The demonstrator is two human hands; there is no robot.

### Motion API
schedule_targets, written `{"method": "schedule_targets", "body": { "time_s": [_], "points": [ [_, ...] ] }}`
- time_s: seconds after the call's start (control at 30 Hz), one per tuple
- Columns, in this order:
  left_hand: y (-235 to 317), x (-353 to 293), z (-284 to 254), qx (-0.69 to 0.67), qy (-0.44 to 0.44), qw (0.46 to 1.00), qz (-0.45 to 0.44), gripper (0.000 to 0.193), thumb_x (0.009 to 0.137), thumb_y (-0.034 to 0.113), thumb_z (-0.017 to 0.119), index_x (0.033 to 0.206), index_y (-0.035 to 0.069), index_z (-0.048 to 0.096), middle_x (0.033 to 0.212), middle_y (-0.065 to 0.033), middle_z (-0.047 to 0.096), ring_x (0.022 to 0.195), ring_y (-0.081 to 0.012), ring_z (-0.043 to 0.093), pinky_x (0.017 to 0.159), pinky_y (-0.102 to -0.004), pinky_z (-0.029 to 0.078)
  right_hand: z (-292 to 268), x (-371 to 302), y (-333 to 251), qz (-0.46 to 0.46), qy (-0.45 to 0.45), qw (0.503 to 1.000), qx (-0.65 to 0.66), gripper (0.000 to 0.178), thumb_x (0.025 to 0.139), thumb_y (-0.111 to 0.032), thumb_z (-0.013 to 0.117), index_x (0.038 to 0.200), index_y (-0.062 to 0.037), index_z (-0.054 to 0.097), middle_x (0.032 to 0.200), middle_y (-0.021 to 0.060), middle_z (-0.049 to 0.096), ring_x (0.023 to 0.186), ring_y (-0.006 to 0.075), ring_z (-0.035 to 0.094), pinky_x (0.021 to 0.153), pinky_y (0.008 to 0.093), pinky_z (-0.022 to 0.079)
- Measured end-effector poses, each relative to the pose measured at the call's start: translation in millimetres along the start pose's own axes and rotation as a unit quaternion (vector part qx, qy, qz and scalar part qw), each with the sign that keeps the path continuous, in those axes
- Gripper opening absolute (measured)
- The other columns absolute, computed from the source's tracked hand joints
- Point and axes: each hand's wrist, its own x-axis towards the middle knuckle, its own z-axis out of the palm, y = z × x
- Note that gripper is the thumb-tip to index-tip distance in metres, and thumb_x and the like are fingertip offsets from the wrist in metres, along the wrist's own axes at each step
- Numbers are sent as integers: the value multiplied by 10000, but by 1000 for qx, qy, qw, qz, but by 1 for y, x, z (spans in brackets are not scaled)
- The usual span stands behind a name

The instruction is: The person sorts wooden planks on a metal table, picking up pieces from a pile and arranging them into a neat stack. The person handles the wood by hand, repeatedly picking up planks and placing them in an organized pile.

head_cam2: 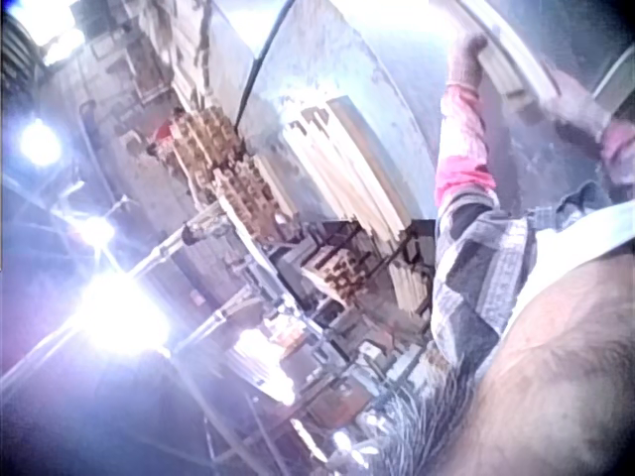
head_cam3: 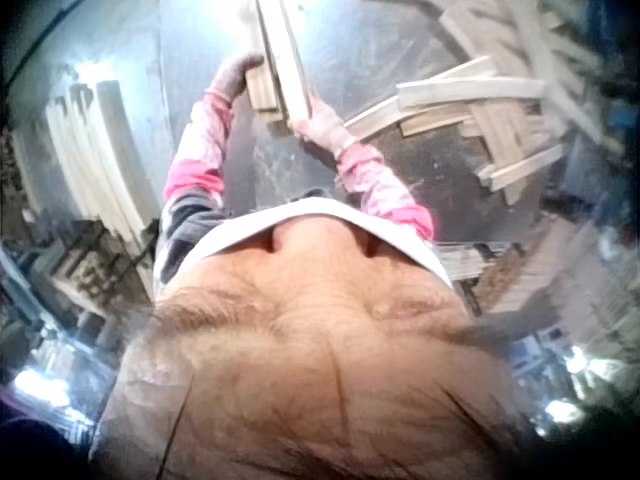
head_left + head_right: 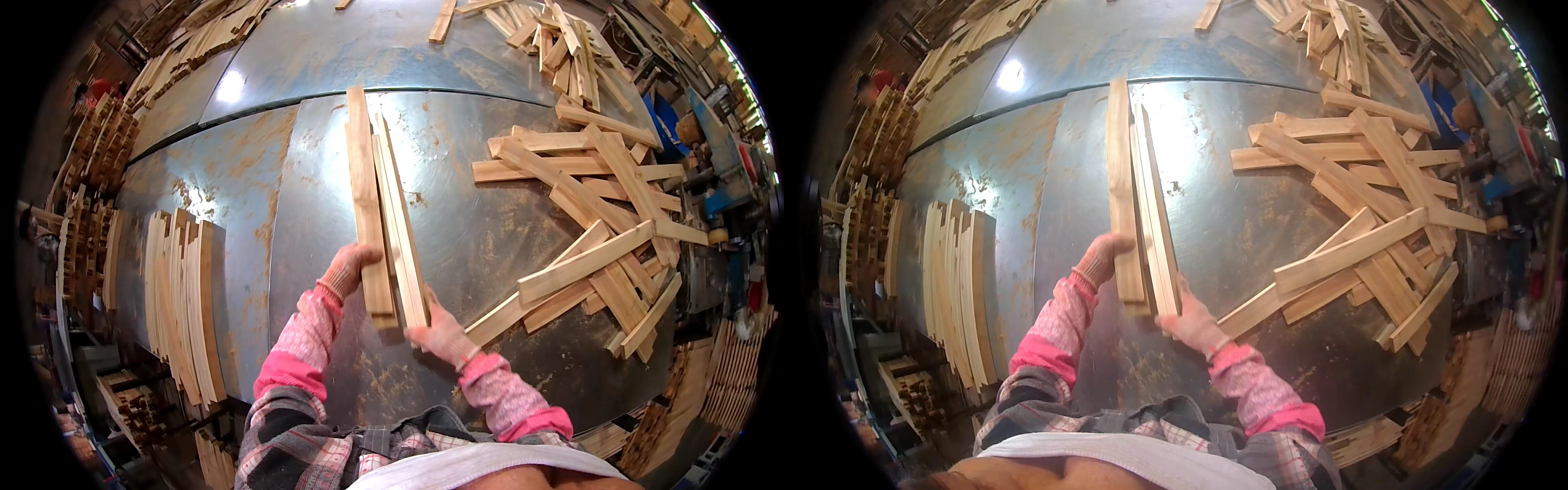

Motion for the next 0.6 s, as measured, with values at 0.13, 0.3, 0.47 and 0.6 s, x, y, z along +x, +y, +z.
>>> {"method": "schedule_targets", "body": {
  "time_s": [0.13, 0.3, 0.47, 0.6],
  "points": [
    [-28, -40, 1, 138, 34, 990, 16, 375, 839, 128, 730, 1139, -78, 642, 1038, -156, 712, 868, -252, 707, 883, -390, 598, -11, -18, 28, -120, -25, 975, 184, 818, 817, -1, 653, 1582, -87, 379, 1116, 101, 652, 827, 164, 660, 655, 288, 580],
    [-2, -70, 24, -7, 21, 999, 26, 372, 844, 123, 690, 1151, -82, 651, 1011, -127, 712, 898, -247, 710, 821, -399, 611, -91, 42, 1, -207, -5, 940, 271, 736, 880, -22, 686, 1554, -27, 392, 986, 103, 658, 751, 188, 667, 637, 297, 596],
    [78, -4, 34, 126, 80, 982, 115, 312, 830, 172, 728, 1052, -34, 655, 933, -91, 692, 812, -197, 692, 696, -343, 595, -178, 139, -97, -255, 138, 938, 191, 340, 913, -119, 680, 1223, 1, 610, 944, 56, 660, 758, 161, 640, 598, 302, 559],
    [177, 112, 37, 171, 2, 954, 245, 399, 810, 208, 724, 1109, -37, 624, 926, -117, 681, 800, -217, 684, 685, -367, 587, -224, 202, -150, -204, 165, 950, 169, 348, 909, -158, 710, 1217, -21, 626, 976, 56, 657, 776, 170, 639, 617, 320, 588]
  ]
}}
